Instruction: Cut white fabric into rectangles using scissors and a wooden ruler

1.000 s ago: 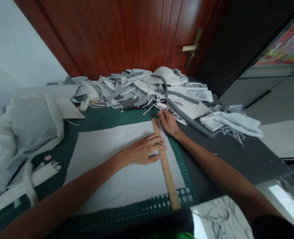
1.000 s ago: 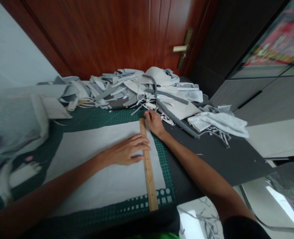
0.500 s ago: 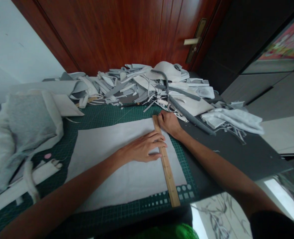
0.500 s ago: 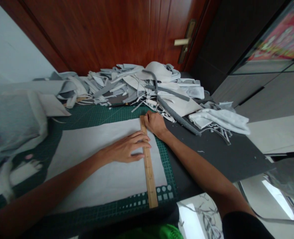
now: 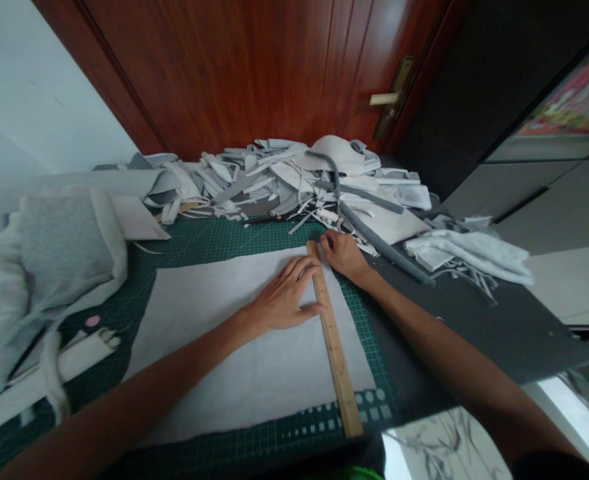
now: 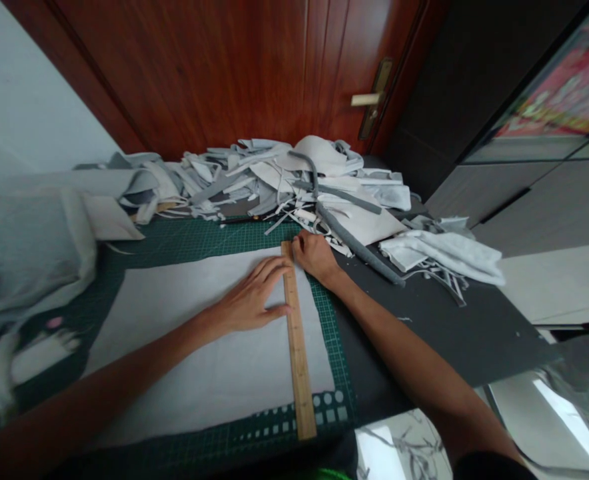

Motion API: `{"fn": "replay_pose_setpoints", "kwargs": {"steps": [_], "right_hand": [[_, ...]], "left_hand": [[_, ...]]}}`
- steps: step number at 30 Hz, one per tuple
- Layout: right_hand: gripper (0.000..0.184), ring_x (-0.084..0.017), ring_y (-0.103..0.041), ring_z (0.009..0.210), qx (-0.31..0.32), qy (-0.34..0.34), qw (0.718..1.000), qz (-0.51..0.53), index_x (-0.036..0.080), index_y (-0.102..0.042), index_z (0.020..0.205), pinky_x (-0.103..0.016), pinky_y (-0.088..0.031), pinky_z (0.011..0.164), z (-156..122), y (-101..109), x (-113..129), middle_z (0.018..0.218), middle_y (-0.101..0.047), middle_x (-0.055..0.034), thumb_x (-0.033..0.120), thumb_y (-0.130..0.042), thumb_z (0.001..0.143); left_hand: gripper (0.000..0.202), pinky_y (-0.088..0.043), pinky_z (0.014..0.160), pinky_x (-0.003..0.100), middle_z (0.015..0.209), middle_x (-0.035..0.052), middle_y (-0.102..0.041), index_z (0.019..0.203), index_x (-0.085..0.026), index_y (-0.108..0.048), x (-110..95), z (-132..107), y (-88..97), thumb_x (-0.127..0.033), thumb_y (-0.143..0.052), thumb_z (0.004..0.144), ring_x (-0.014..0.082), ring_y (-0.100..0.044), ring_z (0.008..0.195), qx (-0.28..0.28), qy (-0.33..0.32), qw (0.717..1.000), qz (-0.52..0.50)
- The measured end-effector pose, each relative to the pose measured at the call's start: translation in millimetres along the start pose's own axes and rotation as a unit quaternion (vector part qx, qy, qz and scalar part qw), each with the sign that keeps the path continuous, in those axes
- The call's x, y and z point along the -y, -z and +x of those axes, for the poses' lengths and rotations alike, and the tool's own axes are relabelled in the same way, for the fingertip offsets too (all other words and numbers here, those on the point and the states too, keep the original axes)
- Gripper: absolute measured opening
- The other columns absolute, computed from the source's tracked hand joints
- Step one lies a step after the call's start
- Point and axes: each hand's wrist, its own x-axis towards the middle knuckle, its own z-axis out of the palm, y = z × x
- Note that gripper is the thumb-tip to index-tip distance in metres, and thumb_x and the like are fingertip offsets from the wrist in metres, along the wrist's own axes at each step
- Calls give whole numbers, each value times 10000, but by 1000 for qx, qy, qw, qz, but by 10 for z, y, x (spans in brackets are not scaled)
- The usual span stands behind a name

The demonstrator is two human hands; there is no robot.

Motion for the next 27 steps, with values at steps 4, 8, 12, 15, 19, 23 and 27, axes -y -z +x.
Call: {"fn": "replay_pose_setpoints", "kwargs": {"steps": [4, 8, 12, 15, 19, 23, 27], "right_hand": [[264, -207, -588, 608, 15, 13, 1000, -8, 226, -639, 791, -324, -372, 629, 1, -4, 7, 686, -687, -65, 257, -509, 1019], [274, -205, -589, 602, 37, 28, 999, -11, 224, -625, 772, -327, -369, 632, 33, 22, -4, 703, -700, -82, 225, -504, 1018], [286, -217, -633, 660, 47, 31, 998, -6, 228, -625, 766, -323, -401, 674, 94, 53, -33, 741, -725, -86, 207, -499, 1022], [297, -225, -659, 701, 49, 25, 998, -5, 226, -637, 766, -322, -418, 703, 120, 55, -53, 761, -738, -87, 211, -499, 1028], [303, -231, -657, 689, 51, 16, 998, -16, 211, -654, 778, -332, -409, 696, 123, 42, -52, 764, -745, -107, 219, -494, 1035], [297, -221, -651, 677, 48, 6, 998, -28, 195, -674, 806, -325, -391, 682, 100, 38, -18, 770, -748, -108, 226, -493, 1040], [315, -214, -645, 675, 35, -7, 999, -39, 166, -712, 879, -313, -371, 663, 39, 35, 21, 775, -748, -102, 257, -464, 1050]], "left_hand": [[730, -324, 1282, 627, 1558, 225, -491, 1476, -140, -489, -8, -7, -33, -575, -726, 940, 410, -410, 1512, 3, 14, 999, 42], [735, -290, 1302, 609, 1569, 229, -503, 1472, -113, -519, -35, -20, -29, -556, -746, 931, 408, -392, 1535, 3, 23, 998, 60], [654, -275, 1302, 609, 1616, 194, -494, 1489, -163, -546, -25, -17, 3, -526, -717, 973, 381, -341, 1580, 35, -42, 998, 40], [624, -283, 1301, 594, 1596, 183, -524, 1456, -183, -579, -11, 3, 22, -528, -738, 961, 358, -392, 1554, 50, -74, 996, 18], [610, -319, 1291, 568, 1534, 197, -566, 1391, -155, -620, -30, 34, 19, -544, -756, 941, 362, -443, 1513, 36, -62, 997, 10], [603, -327, 1282, 594, 1529, 203, -568, 1374, -149, -627, -40, 35, -10, -541, -763, 935, 372, -445, 1503, 26, -65, 998, -3], [532, -362, 1262, 594, 1519, 199, -581, 1370, -171, -641, 69, 41, 27, -513, -730, 972, 364, -469, 1484, 32, -89, 995, -15]]}}
